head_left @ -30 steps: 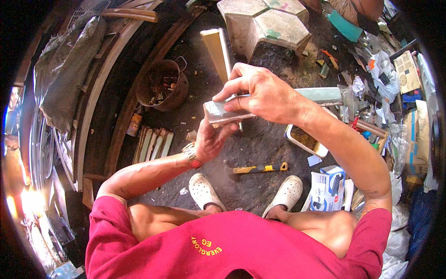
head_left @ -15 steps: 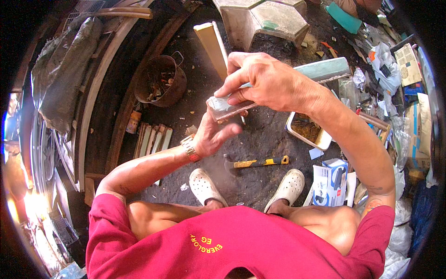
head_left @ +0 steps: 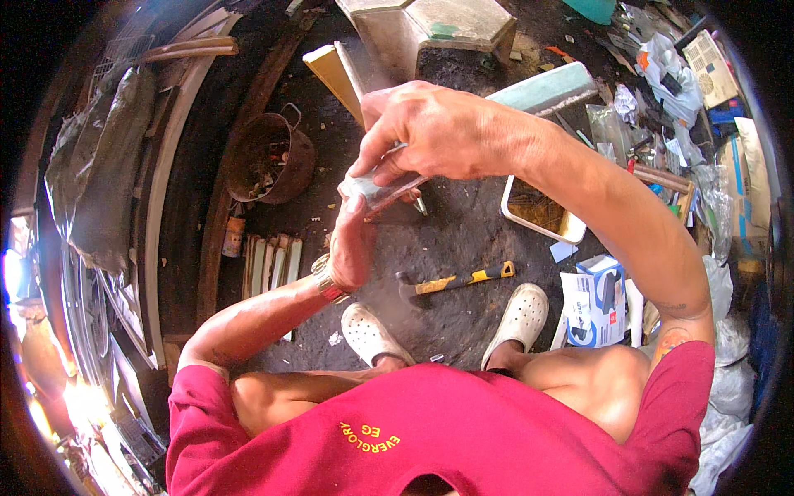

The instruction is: The person assembles a rectangular wooden frame by fitting four light-colored wooden pieces together. They use a hammer to tap the joints and repeatedly check alignment by lifting and rotating the frame. The person also picks up and sets aside a small white plastic container during the process.

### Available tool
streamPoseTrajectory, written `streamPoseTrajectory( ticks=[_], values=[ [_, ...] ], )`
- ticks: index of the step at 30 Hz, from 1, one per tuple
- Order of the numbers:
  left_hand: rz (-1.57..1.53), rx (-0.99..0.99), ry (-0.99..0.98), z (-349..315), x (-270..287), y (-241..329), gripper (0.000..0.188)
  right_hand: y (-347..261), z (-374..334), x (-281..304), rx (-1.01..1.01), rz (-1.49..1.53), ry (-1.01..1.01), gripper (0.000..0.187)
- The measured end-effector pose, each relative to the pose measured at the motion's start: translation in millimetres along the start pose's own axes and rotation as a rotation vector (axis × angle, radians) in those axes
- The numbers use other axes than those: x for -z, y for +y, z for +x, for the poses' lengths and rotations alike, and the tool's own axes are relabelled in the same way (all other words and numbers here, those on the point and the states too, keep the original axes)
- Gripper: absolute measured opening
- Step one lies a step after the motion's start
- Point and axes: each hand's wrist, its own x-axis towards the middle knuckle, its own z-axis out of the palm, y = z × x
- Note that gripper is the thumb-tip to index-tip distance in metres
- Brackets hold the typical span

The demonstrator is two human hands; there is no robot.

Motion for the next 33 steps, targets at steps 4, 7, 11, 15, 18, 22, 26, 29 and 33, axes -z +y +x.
streamPoseTrajectory(
  ticks=[4, 7, 11, 15, 18, 22, 26, 29, 33],
  values=[
    [0.097, -0.011, 0.067, -1, 5, -3, 0.062, -1, -2, 3, -0.004, 0.006, 0.001, 0.024],
    [-0.023, 0.002, -0.086, 0, 11, 2, 0.061, -2, -4, 3, -0.037, 0.003, -0.005, 0.025],
    [0.262, -0.049, 0.066, -5, 3, 7, 0.059, -1, -4, 4, -0.054, 0.017, 0.003, 0.026],
    [-0.057, 0.065, 0.141, -4, -6, 8, 0.062, 0, -5, 4, -0.029, 0.015, 0.003, 0.027],
    [0.090, 0.050, 0.165, -2, -6, 10, 0.063, -1, -5, 5, -0.025, 0.001, 0.003, 0.027],
    [0.005, 0.070, 0.157, -1, -5, 9, 0.065, -1, -4, 5, -0.035, -0.005, -0.014, 0.027],
    [-0.055, 0.050, 0.139, -1, -5, 5, 0.065, -1, -3, 3, -0.046, 0.019, -0.006, 0.027],
    [-0.071, 0.043, 0.119, 1, -2, 1, 0.064, -1, -4, 2, -0.029, -0.001, -0.008, 0.028],
    [0.074, 0.019, 0.164, 0, 4, 0, 0.063, -2, -3, 2, -0.030, 0.014, -0.007, 0.028]
  ],
)
